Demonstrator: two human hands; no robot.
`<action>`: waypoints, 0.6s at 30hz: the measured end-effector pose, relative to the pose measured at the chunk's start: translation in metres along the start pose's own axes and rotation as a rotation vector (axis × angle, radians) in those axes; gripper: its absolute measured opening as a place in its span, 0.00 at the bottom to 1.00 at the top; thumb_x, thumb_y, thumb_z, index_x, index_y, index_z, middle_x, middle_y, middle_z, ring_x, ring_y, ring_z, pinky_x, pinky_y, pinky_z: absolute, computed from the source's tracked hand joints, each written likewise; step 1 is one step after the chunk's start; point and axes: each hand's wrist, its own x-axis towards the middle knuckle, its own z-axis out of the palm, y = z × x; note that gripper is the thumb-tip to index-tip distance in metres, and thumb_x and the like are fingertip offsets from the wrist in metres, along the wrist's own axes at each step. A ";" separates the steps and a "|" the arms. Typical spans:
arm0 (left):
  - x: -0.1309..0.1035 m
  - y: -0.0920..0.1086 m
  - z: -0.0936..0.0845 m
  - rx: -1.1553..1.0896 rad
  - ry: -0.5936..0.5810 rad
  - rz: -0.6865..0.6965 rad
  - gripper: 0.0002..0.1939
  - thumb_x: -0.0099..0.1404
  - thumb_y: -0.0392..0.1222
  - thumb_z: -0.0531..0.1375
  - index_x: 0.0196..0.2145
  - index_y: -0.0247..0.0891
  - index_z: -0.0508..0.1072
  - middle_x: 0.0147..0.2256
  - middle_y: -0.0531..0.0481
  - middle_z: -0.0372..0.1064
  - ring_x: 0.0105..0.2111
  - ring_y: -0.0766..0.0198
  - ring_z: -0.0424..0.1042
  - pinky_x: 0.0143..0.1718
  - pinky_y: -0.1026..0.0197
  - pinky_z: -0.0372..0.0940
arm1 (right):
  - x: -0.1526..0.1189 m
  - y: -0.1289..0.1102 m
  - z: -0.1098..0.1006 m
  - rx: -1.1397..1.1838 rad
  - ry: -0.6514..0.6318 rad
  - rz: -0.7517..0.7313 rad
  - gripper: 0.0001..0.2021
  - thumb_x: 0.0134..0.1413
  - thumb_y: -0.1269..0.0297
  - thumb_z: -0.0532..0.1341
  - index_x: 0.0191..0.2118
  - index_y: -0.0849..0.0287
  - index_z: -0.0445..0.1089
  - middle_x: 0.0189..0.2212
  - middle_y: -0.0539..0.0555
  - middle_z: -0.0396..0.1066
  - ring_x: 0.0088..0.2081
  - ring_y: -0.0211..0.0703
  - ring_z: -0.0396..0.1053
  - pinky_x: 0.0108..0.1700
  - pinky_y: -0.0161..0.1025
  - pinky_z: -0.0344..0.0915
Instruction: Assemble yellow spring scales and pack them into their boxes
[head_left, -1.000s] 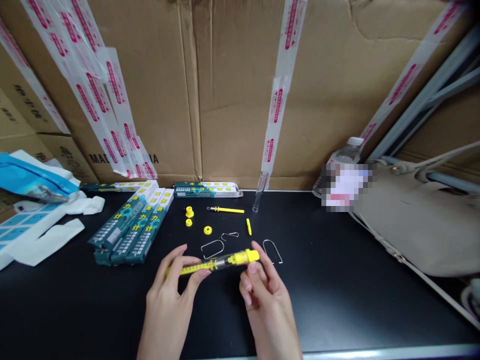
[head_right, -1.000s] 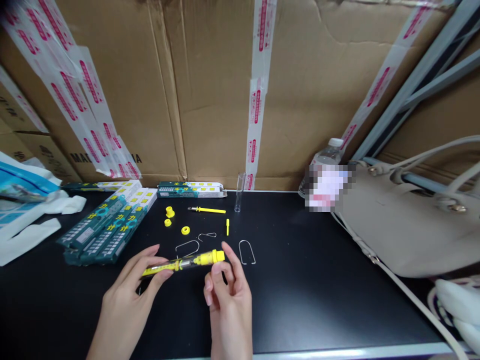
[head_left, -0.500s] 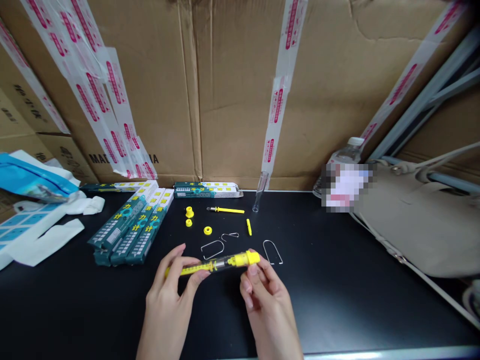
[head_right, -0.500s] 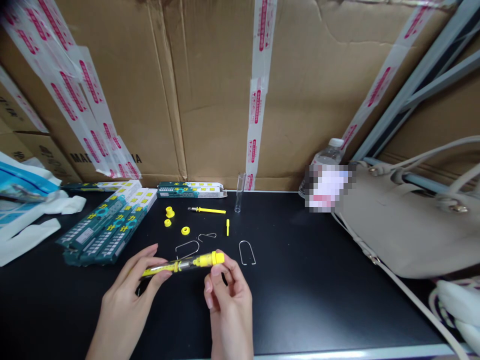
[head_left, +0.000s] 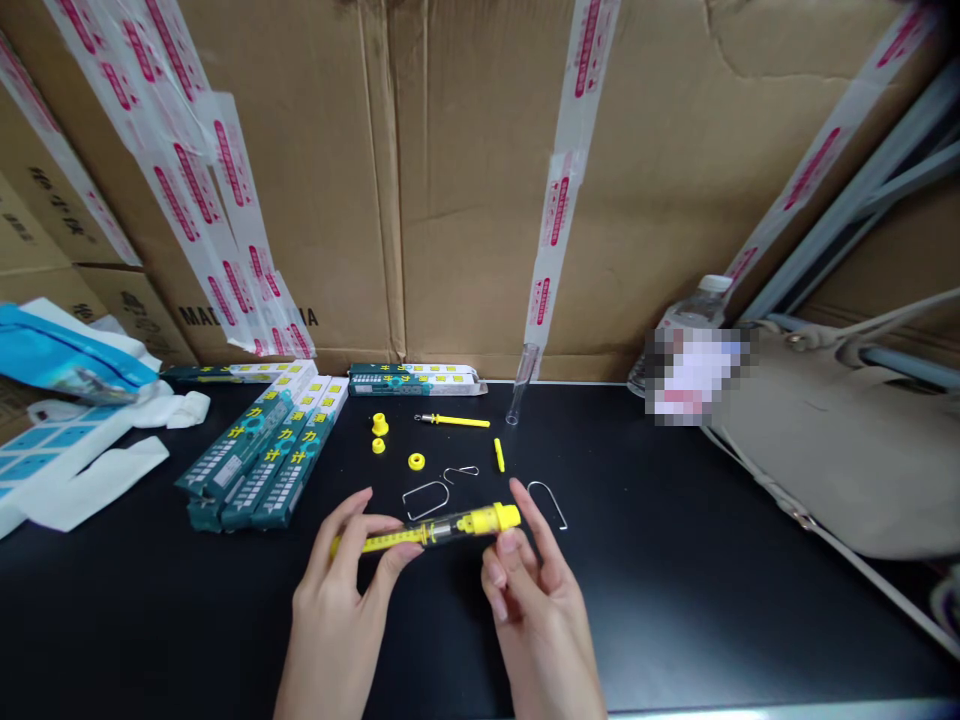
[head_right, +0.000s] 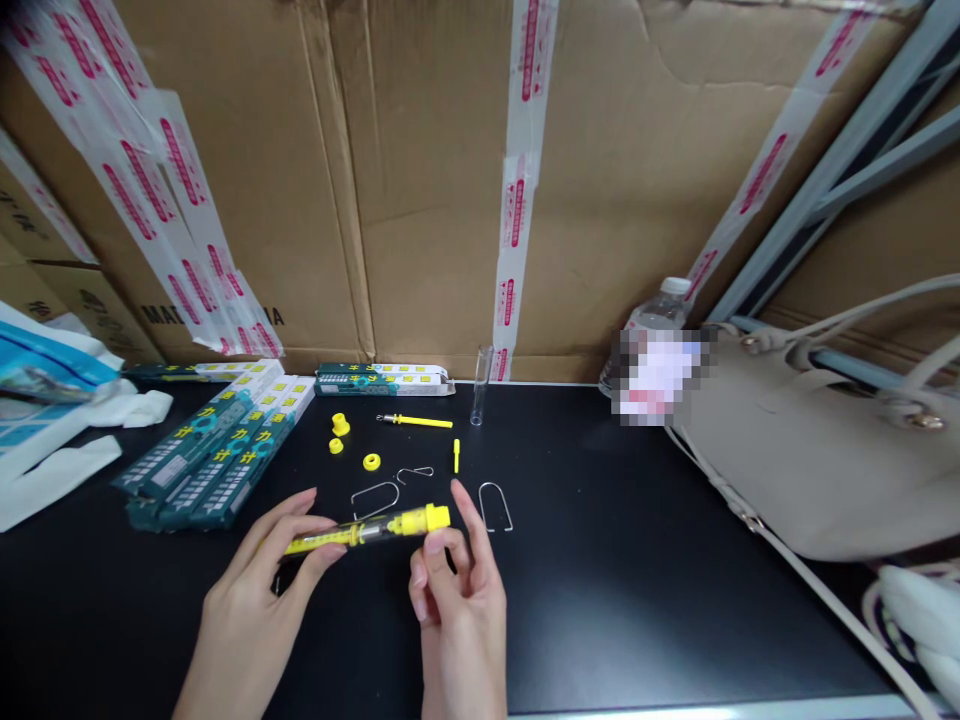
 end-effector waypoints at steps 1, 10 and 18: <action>0.000 0.000 0.000 0.003 0.001 0.000 0.24 0.65 0.67 0.52 0.32 0.47 0.77 0.47 0.47 0.75 0.41 0.52 0.79 0.39 0.52 0.75 | 0.000 -0.001 0.001 -0.001 0.002 0.008 0.28 0.45 0.62 0.76 0.53 0.51 0.72 0.26 0.44 0.63 0.24 0.29 0.58 0.23 0.25 0.56; -0.001 -0.003 -0.001 0.026 -0.007 0.047 0.23 0.67 0.65 0.51 0.33 0.47 0.76 0.48 0.47 0.75 0.42 0.53 0.79 0.38 0.54 0.75 | 0.003 0.002 -0.006 -0.012 -0.021 0.047 0.18 0.46 0.60 0.75 0.45 0.56 0.76 0.20 0.44 0.62 0.23 0.29 0.56 0.24 0.24 0.56; -0.002 -0.004 -0.002 0.047 0.020 0.089 0.22 0.69 0.63 0.51 0.34 0.46 0.76 0.48 0.47 0.75 0.42 0.55 0.79 0.37 0.56 0.75 | 0.004 0.003 -0.007 -0.013 0.012 0.028 0.16 0.42 0.62 0.77 0.37 0.58 0.76 0.23 0.45 0.64 0.25 0.30 0.60 0.26 0.25 0.60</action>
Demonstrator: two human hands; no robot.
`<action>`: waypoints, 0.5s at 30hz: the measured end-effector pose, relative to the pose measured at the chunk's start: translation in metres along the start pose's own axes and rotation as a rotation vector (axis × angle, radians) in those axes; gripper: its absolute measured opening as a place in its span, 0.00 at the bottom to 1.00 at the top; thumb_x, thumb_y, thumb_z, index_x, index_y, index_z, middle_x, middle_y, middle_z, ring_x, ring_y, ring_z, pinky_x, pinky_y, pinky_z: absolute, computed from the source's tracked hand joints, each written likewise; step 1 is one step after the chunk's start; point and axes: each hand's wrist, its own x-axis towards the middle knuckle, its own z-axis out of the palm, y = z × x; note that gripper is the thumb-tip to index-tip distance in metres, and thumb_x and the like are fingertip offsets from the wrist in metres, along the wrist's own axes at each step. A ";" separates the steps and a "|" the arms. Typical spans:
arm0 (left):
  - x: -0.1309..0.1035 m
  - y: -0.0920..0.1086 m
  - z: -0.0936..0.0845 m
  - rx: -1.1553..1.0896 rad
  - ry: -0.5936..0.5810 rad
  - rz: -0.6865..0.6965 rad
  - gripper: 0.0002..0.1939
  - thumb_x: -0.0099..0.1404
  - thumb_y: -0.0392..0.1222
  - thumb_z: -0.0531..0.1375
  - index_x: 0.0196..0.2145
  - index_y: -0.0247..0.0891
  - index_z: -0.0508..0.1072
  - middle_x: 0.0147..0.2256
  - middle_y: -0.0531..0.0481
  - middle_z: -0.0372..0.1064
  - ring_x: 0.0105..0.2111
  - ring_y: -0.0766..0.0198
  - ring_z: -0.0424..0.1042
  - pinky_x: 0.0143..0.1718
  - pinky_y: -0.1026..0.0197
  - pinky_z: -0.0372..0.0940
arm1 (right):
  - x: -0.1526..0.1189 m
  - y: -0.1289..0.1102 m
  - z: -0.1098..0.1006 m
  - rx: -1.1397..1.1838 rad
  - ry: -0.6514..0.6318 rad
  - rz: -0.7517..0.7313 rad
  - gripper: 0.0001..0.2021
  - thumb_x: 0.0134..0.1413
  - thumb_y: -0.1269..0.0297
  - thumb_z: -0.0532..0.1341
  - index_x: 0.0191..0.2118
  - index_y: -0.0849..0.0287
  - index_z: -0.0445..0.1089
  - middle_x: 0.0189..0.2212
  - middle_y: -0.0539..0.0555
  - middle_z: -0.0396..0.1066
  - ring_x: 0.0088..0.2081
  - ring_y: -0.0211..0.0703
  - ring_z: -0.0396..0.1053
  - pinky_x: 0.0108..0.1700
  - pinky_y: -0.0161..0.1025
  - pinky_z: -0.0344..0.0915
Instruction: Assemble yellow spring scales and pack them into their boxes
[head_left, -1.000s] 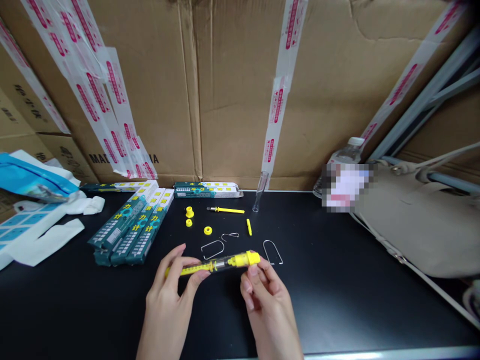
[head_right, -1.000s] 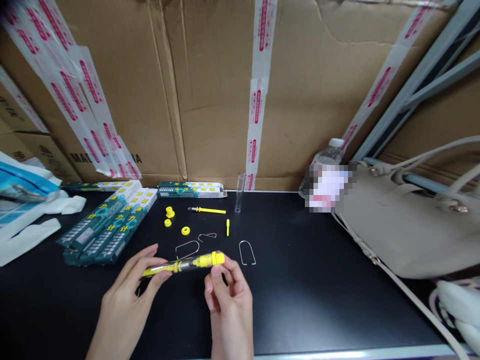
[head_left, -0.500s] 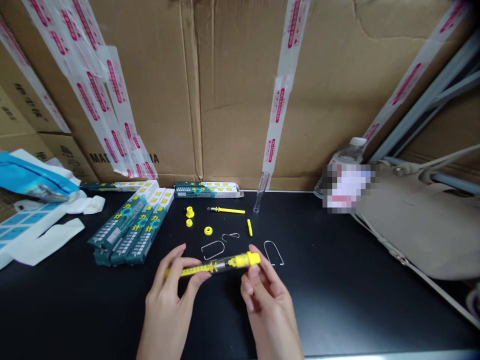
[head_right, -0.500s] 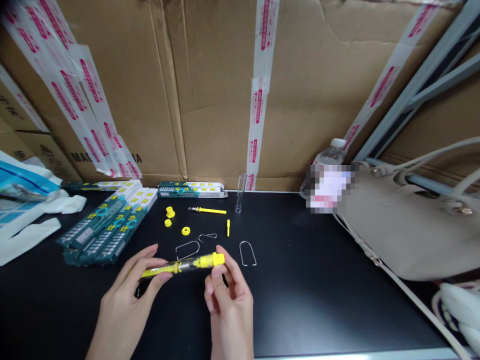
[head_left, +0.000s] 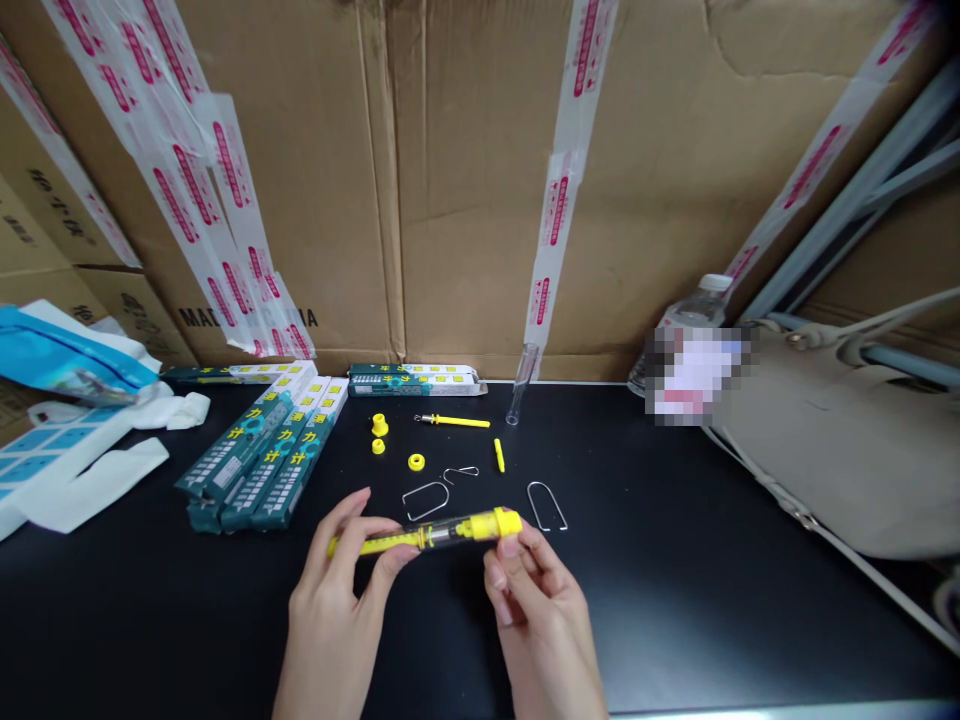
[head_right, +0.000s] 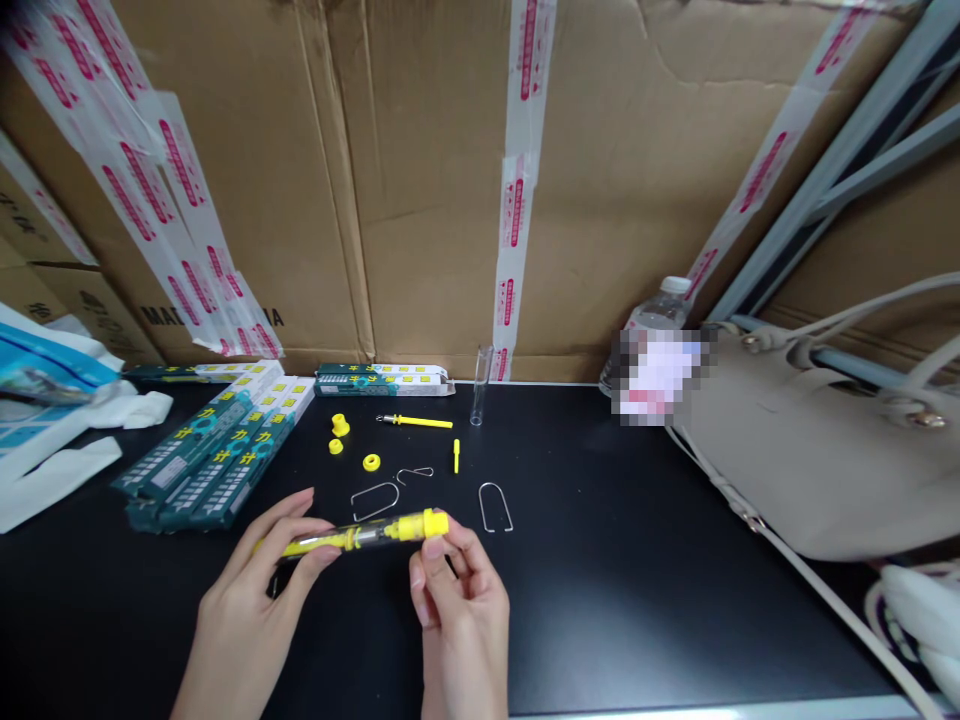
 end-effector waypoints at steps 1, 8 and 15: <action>0.000 0.000 0.000 -0.001 0.001 0.005 0.22 0.69 0.63 0.51 0.34 0.46 0.76 0.48 0.47 0.75 0.42 0.55 0.79 0.37 0.57 0.75 | 0.000 0.000 0.000 -0.005 0.002 -0.004 0.15 0.41 0.62 0.77 0.35 0.58 0.75 0.24 0.46 0.65 0.25 0.30 0.60 0.26 0.25 0.60; 0.000 0.004 0.001 -0.029 0.016 0.010 0.21 0.68 0.63 0.52 0.33 0.46 0.76 0.47 0.47 0.73 0.41 0.55 0.79 0.39 0.56 0.74 | -0.003 -0.001 0.007 -0.019 0.055 -0.046 0.18 0.36 0.59 0.78 0.31 0.59 0.72 0.22 0.45 0.63 0.22 0.29 0.56 0.22 0.26 0.55; 0.001 0.004 0.001 -0.057 0.021 0.010 0.21 0.68 0.62 0.53 0.33 0.46 0.76 0.45 0.47 0.73 0.43 0.55 0.78 0.42 0.55 0.73 | -0.005 -0.002 0.007 -0.010 0.014 -0.038 0.26 0.43 0.62 0.76 0.50 0.55 0.74 0.25 0.45 0.63 0.24 0.30 0.58 0.24 0.27 0.56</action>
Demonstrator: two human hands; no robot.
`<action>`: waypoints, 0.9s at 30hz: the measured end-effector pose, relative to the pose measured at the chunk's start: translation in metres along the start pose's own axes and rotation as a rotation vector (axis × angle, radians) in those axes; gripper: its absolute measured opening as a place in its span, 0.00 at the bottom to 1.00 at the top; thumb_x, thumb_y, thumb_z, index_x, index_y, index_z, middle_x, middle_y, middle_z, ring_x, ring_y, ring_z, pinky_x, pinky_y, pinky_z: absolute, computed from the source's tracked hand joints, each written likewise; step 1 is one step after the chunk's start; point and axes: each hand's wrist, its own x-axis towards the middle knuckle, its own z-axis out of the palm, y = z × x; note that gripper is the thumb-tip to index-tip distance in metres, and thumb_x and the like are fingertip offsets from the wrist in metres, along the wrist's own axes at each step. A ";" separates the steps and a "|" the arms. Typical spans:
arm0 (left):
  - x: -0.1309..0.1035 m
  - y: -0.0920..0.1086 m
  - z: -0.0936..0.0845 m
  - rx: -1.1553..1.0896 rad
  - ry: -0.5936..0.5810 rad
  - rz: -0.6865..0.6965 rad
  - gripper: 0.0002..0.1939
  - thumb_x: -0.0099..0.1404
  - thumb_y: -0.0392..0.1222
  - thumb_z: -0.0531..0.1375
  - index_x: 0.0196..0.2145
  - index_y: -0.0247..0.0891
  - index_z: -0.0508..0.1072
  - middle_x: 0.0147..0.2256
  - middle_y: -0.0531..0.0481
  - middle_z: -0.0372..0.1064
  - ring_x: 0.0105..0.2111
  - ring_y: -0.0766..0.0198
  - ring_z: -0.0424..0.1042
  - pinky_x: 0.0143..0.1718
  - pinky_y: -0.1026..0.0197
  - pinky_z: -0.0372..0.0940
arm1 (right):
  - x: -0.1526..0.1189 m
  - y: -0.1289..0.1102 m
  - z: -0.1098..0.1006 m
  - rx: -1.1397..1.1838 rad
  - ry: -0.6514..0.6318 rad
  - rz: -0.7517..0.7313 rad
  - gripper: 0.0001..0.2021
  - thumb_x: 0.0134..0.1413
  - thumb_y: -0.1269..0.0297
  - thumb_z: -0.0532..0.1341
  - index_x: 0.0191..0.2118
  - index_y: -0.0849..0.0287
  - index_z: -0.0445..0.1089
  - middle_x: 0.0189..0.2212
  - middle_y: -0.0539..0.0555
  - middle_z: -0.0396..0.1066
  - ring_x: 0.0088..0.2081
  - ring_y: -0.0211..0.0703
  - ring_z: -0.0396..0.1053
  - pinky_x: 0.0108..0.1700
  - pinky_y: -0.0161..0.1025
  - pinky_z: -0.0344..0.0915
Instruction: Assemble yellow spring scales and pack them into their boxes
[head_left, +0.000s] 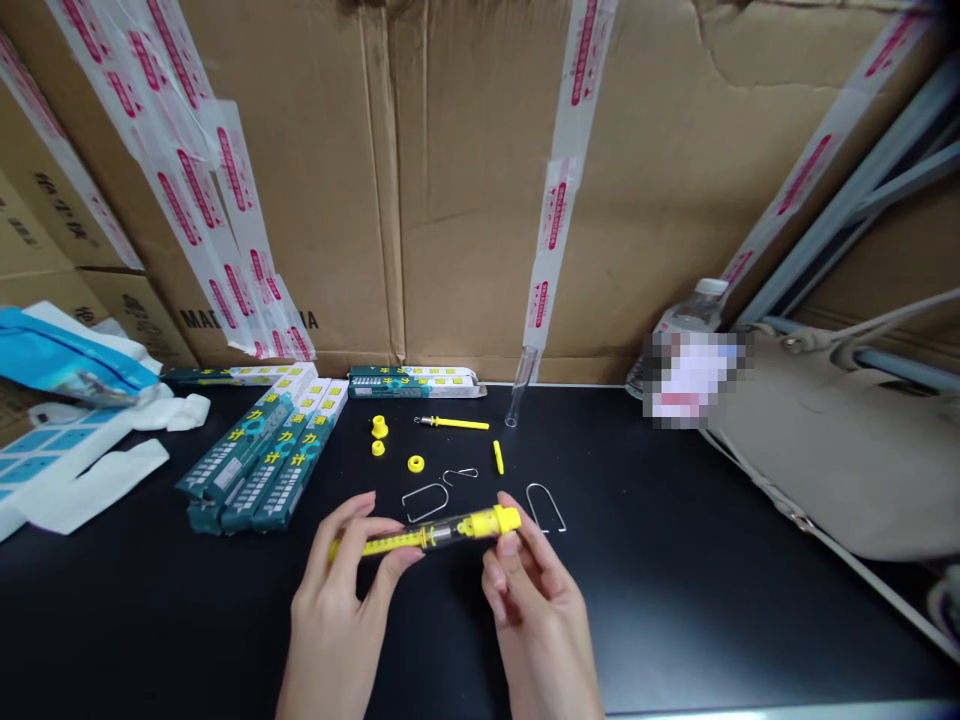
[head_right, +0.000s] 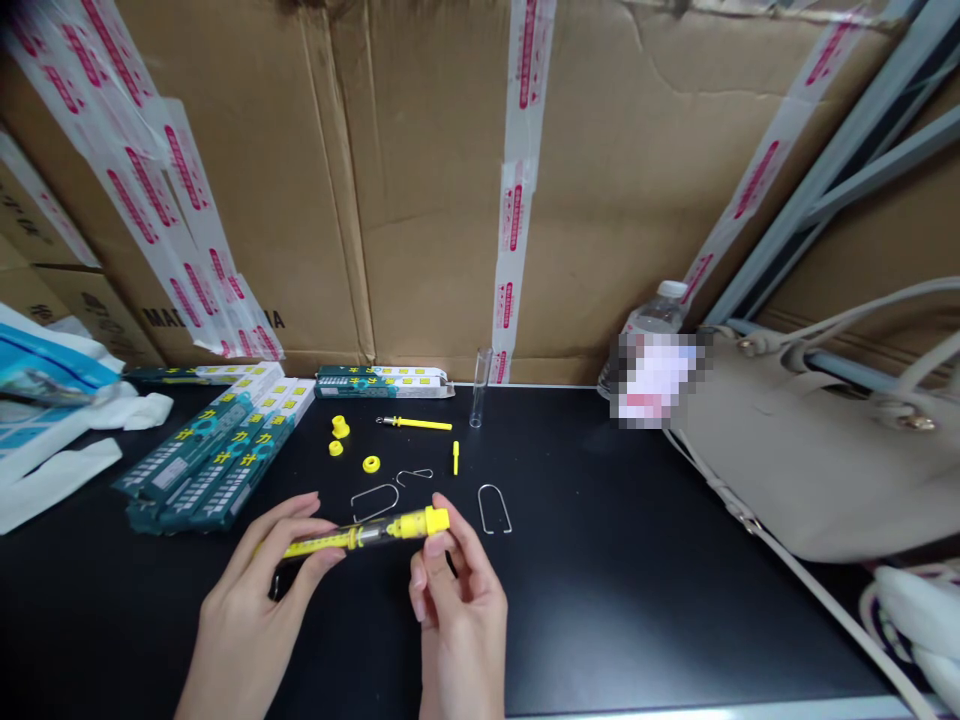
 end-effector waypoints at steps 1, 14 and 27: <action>0.000 0.000 0.000 -0.001 -0.005 -0.002 0.20 0.68 0.62 0.54 0.33 0.46 0.76 0.46 0.47 0.73 0.43 0.55 0.78 0.42 0.55 0.73 | 0.000 0.000 -0.001 -0.001 -0.001 0.004 0.24 0.43 0.61 0.76 0.49 0.56 0.74 0.24 0.45 0.62 0.24 0.30 0.57 0.24 0.26 0.56; -0.001 0.001 -0.002 -0.031 -0.030 -0.039 0.21 0.68 0.62 0.54 0.33 0.45 0.77 0.45 0.46 0.73 0.41 0.55 0.78 0.40 0.57 0.72 | 0.003 0.003 -0.005 0.003 -0.018 -0.008 0.14 0.43 0.61 0.76 0.35 0.57 0.74 0.24 0.45 0.65 0.24 0.31 0.60 0.24 0.26 0.60; 0.000 0.003 -0.002 -0.065 -0.145 -0.015 0.20 0.63 0.65 0.59 0.35 0.46 0.77 0.33 0.53 0.73 0.29 0.62 0.75 0.29 0.65 0.70 | -0.001 -0.006 0.005 0.082 0.080 0.027 0.22 0.42 0.57 0.76 0.46 0.56 0.78 0.38 0.52 0.77 0.33 0.36 0.73 0.35 0.29 0.73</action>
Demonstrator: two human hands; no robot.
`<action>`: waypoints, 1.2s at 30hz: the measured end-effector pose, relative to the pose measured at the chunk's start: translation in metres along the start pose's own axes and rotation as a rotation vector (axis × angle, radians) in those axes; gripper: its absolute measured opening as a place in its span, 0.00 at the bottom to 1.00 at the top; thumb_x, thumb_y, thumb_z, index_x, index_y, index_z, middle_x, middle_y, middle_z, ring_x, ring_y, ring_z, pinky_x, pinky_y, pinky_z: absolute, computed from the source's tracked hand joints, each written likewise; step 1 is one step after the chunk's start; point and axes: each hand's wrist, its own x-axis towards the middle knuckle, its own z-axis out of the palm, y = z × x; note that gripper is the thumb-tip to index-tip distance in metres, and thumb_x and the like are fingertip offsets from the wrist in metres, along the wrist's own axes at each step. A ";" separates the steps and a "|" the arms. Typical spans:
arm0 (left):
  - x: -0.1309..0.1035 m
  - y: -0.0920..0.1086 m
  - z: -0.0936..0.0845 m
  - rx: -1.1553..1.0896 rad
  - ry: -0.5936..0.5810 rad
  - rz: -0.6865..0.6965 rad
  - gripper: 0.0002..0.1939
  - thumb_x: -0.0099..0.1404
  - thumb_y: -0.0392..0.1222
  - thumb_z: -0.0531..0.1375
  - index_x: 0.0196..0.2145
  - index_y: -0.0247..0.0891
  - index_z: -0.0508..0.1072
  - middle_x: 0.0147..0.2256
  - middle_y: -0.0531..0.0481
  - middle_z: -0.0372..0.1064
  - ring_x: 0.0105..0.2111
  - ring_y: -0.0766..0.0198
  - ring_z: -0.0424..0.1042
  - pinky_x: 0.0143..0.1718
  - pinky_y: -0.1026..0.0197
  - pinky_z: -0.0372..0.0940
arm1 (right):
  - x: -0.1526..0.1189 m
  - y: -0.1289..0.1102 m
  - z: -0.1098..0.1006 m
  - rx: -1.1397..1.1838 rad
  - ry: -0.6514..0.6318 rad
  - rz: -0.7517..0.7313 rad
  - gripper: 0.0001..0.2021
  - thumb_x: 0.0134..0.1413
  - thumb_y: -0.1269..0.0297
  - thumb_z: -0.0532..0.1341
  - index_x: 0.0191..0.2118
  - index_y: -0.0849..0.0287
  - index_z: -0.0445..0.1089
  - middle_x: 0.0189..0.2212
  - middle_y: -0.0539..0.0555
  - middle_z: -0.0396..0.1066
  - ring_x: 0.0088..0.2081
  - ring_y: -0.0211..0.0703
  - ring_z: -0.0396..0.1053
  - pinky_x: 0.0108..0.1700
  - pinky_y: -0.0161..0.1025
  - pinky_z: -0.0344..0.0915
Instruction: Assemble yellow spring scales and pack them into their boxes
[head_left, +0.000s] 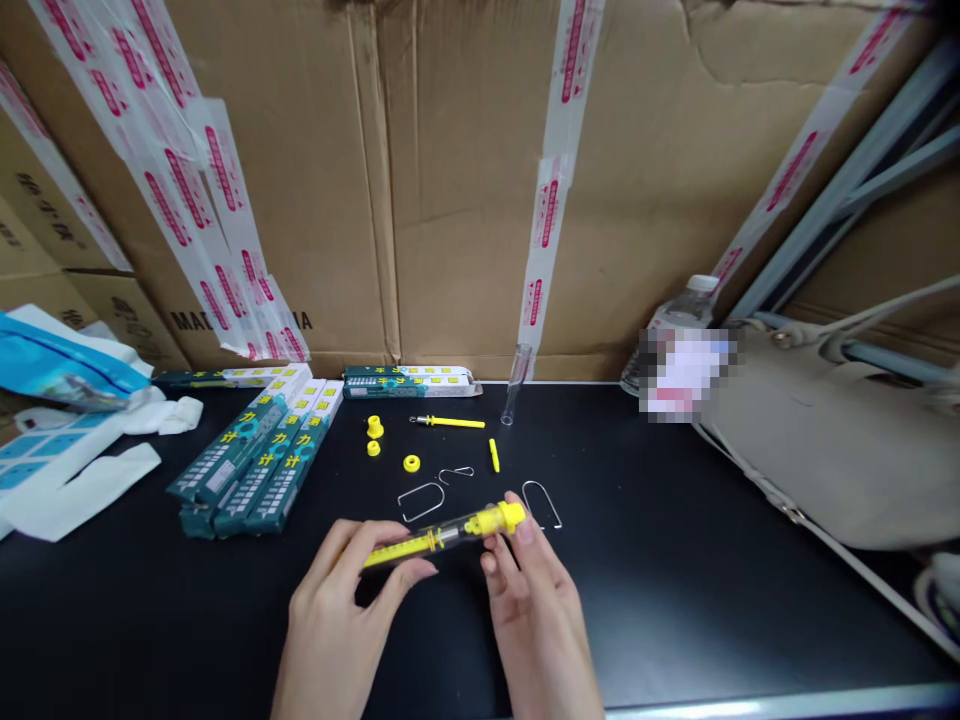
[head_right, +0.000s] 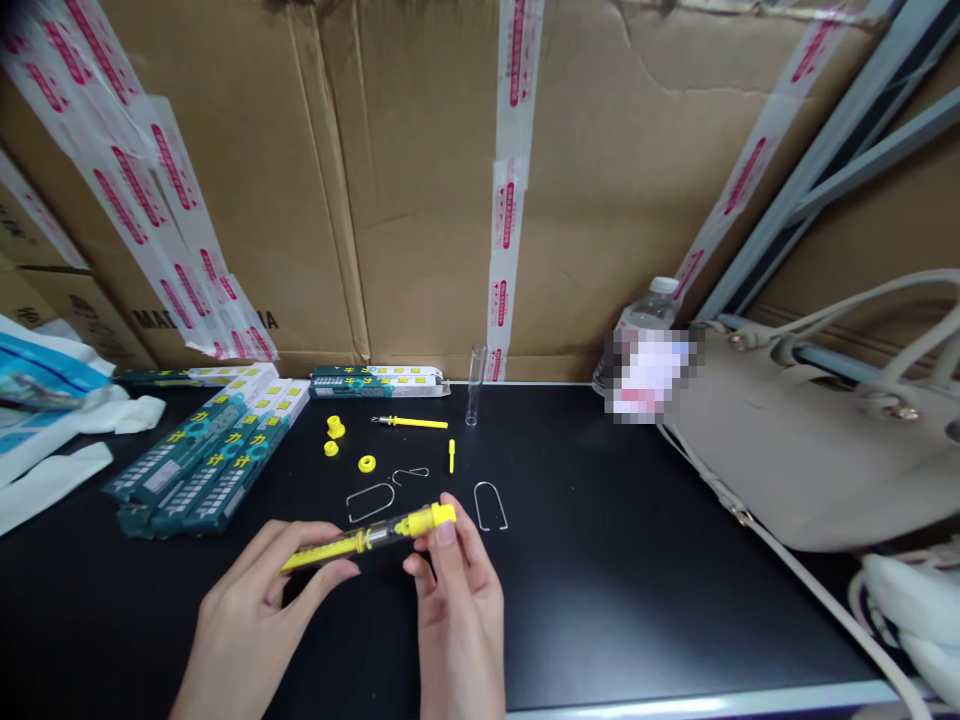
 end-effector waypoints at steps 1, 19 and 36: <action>0.000 0.000 0.000 0.002 0.002 0.013 0.19 0.64 0.64 0.59 0.35 0.46 0.77 0.33 0.53 0.74 0.29 0.62 0.75 0.30 0.66 0.70 | 0.000 0.000 0.000 -0.003 0.022 -0.011 0.22 0.41 0.57 0.76 0.44 0.56 0.79 0.37 0.52 0.77 0.33 0.36 0.72 0.35 0.29 0.73; -0.002 -0.004 -0.007 0.106 0.042 0.160 0.21 0.66 0.61 0.57 0.29 0.44 0.78 0.27 0.54 0.78 0.27 0.63 0.78 0.27 0.69 0.70 | 0.003 0.004 0.001 -0.069 0.016 -0.022 0.25 0.37 0.54 0.77 0.44 0.55 0.79 0.48 0.56 0.78 0.54 0.48 0.71 0.57 0.41 0.66; -0.004 -0.005 -0.007 0.121 0.050 0.085 0.19 0.66 0.62 0.58 0.34 0.46 0.78 0.29 0.54 0.75 0.28 0.63 0.75 0.30 0.66 0.68 | 0.005 0.004 -0.002 -0.080 -0.039 -0.035 0.23 0.40 0.56 0.76 0.46 0.56 0.79 0.48 0.57 0.78 0.55 0.51 0.70 0.62 0.45 0.62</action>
